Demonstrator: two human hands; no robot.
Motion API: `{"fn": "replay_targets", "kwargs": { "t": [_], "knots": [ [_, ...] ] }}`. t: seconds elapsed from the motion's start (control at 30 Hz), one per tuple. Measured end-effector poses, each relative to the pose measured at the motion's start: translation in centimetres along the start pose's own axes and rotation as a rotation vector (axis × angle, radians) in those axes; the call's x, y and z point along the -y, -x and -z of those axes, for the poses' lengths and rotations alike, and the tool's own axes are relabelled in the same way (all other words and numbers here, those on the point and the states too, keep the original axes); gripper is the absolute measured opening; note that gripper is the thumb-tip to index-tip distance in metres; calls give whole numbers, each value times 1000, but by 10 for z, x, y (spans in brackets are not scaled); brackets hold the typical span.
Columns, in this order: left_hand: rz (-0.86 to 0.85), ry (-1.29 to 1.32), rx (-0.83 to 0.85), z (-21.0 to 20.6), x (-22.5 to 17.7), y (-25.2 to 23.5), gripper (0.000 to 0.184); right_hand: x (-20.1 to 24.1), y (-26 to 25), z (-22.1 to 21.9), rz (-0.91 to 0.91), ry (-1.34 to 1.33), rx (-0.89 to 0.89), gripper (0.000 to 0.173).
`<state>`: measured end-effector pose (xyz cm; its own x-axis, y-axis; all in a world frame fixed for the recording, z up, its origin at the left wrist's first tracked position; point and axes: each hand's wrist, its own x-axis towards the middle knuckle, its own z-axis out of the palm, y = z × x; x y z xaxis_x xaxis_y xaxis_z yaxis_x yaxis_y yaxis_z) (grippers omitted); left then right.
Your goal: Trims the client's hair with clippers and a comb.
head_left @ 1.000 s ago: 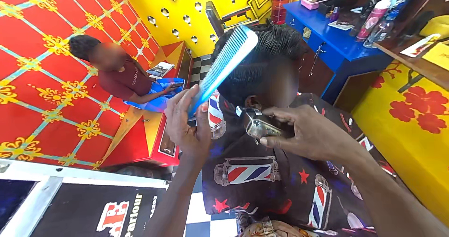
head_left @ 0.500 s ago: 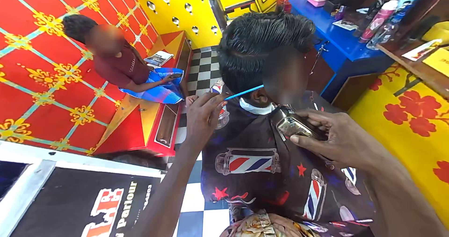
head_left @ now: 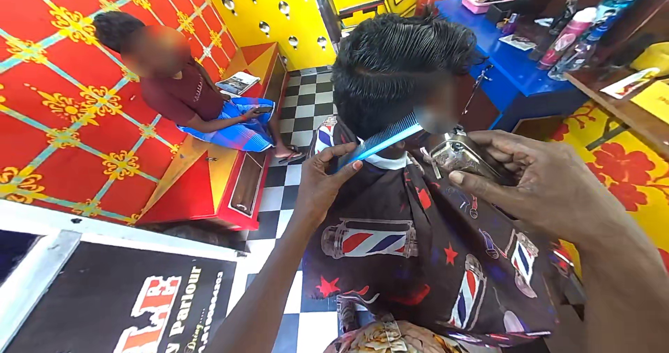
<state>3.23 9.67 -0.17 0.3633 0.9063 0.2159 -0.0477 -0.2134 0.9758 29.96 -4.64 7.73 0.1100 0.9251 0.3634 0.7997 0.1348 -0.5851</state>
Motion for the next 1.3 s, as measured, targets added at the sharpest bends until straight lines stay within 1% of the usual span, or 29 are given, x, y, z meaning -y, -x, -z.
{"fn": "replay_targets", "kwargs": {
  "t": [0.1, 0.3, 0.4, 0.53, 0.6, 0.73, 0.93, 1.3],
  "knots": [
    [-25, -27, -37, -4, 3, -7, 37, 8, -10, 4, 13, 116, -37, 56],
    [-134, -53, -82, -9, 10, -12, 40, 22, -24, 10, 39, 223, -56, 56],
    [-246, -95, -124, -11, 16, -13, 39, 28, -27, 10, 50, 297, -60, 57],
    [-428, -241, -176, -12, 19, -8, 38, 33, -27, 10, 90, 424, -50, 58],
    [-473, -307, -211, -14, 18, -5, 39, 34, -27, 8, 104, 468, -41, 60],
    [-515, -323, -281, -16, 19, -8, 38, 37, -32, 5, 110, 505, -14, 55],
    [-540, -377, -363, -16, 22, -10, 35, 42, -38, -3, 68, 530, 38, 56],
    [-587, -426, -395, -13, 22, -16, 31, 51, -52, -15, 74, 505, 99, 49]
  ]
}}
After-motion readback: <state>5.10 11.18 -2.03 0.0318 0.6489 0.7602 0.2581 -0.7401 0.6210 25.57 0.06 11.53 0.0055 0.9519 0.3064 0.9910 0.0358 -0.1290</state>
